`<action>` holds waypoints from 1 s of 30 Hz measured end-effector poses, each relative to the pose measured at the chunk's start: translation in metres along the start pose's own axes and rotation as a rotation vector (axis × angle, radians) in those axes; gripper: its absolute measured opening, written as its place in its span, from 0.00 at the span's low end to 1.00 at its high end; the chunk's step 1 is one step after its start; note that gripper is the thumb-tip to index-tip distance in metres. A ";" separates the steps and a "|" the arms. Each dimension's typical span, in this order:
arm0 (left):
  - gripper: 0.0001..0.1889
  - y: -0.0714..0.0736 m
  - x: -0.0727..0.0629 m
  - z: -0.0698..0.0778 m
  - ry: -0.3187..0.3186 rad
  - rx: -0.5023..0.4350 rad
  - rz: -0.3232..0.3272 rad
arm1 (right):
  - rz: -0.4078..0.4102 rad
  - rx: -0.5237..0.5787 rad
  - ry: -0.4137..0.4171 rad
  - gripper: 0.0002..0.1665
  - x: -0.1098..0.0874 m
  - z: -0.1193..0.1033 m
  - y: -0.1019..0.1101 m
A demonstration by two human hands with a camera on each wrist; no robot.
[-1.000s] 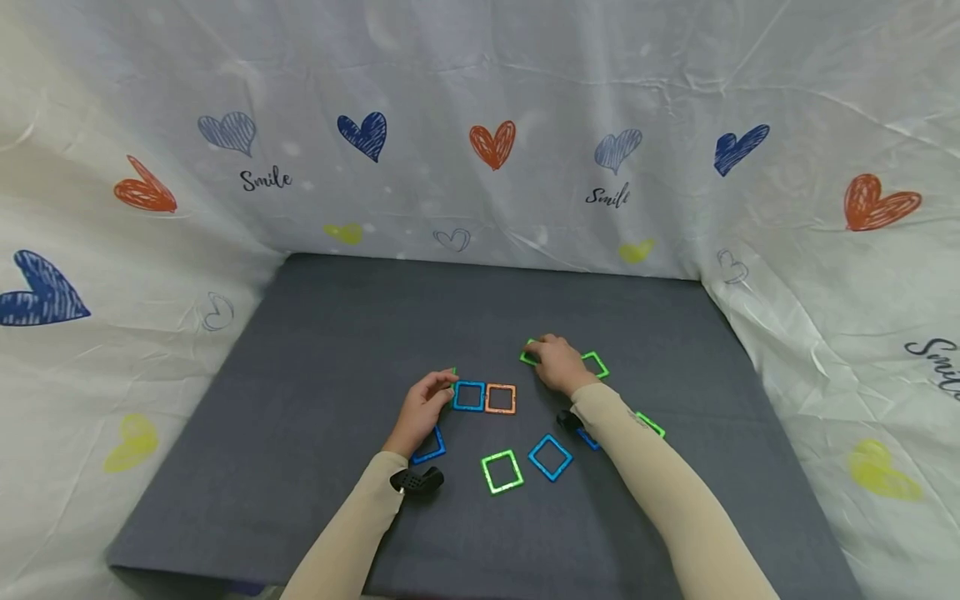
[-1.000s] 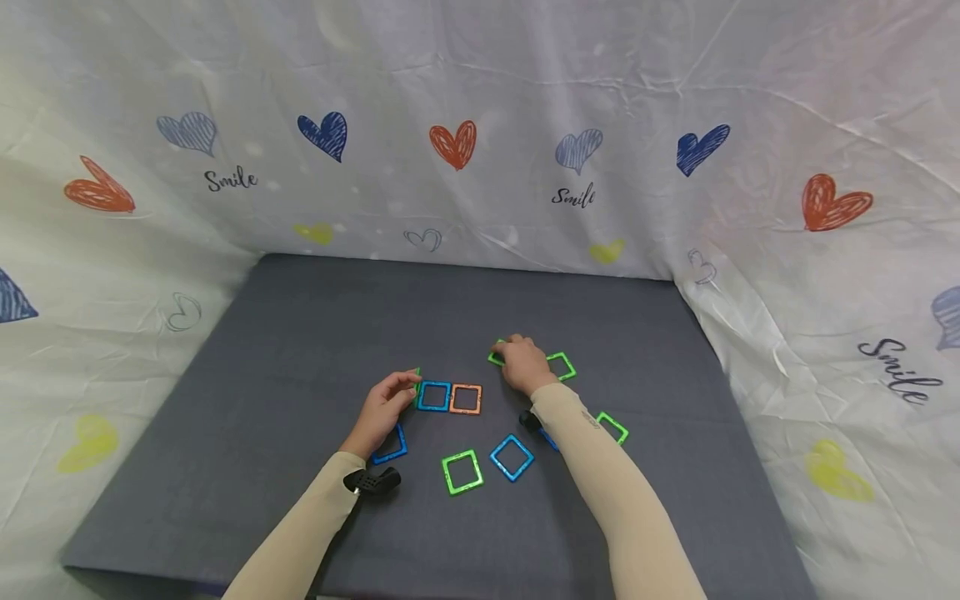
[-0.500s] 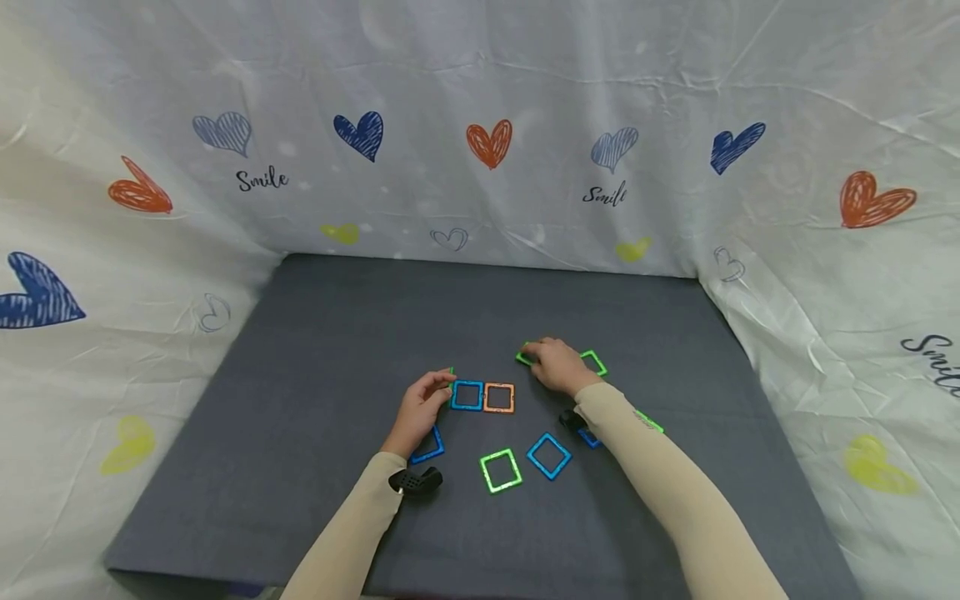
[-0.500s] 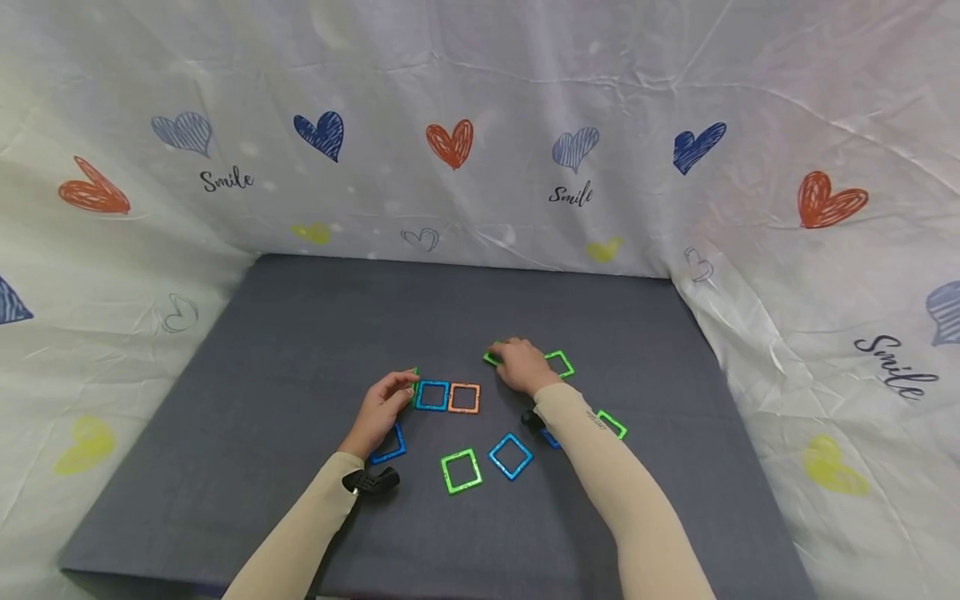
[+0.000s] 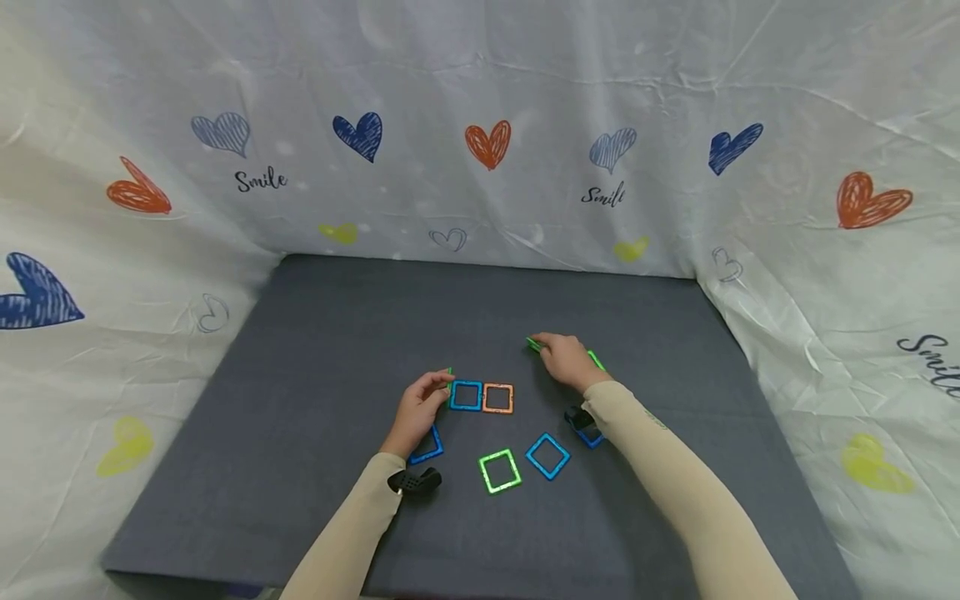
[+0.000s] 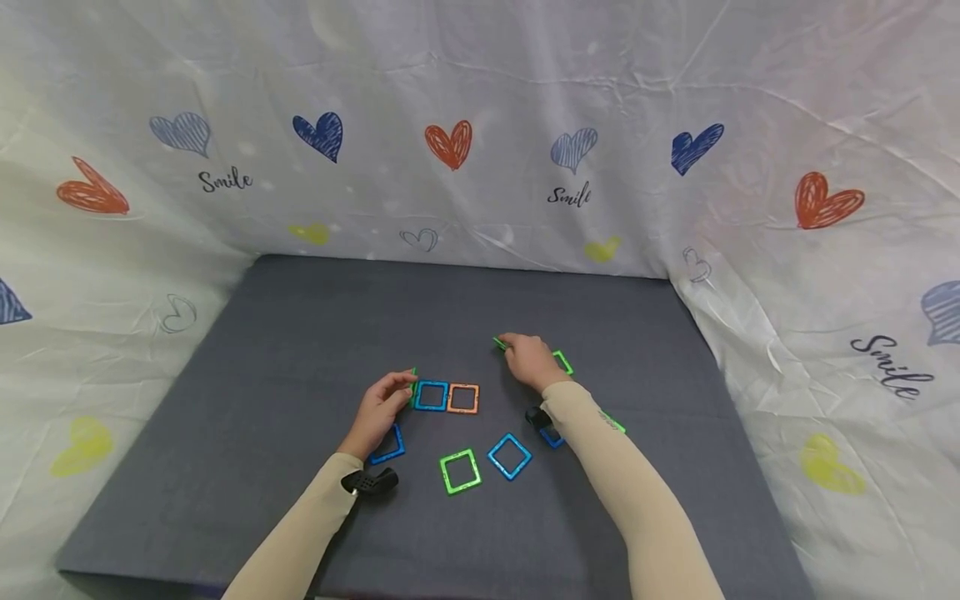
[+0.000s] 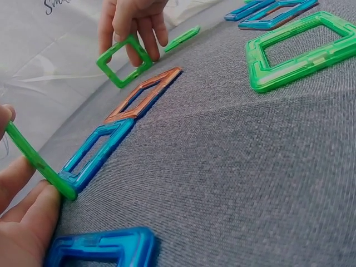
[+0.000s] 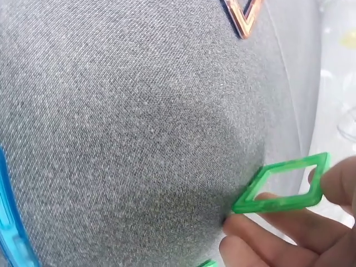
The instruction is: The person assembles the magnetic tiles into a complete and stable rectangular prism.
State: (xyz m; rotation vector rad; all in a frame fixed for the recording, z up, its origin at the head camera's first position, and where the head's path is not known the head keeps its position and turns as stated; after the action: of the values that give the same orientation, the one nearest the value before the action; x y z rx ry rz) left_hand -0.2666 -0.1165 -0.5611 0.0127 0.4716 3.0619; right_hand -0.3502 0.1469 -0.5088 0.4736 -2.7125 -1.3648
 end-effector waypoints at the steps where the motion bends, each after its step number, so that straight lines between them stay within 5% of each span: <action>1: 0.13 0.000 0.000 -0.001 0.002 0.001 -0.001 | 0.011 0.004 -0.006 0.25 0.000 0.001 0.000; 13: 0.14 0.000 0.000 -0.001 -0.006 -0.018 0.002 | 0.149 0.009 0.011 0.22 0.003 0.001 0.008; 30: 0.14 -0.001 0.001 -0.006 0.020 -0.007 0.022 | -0.012 0.048 0.251 0.21 0.005 -0.058 -0.018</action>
State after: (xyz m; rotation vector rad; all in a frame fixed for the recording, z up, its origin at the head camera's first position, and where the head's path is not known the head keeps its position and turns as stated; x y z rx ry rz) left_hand -0.2680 -0.1175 -0.5673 -0.0130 0.4656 3.0877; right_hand -0.3394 0.0907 -0.4883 0.6204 -2.5465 -1.1579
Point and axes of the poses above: each hand's wrist, its own x-axis towards the middle knuckle, its own y-axis out of the back of the hand, z = x × y, the point moved 6 cm from there along x, towards the middle knuckle, and after that the axes turned 9 degrees about x, right-handed, at the moved point
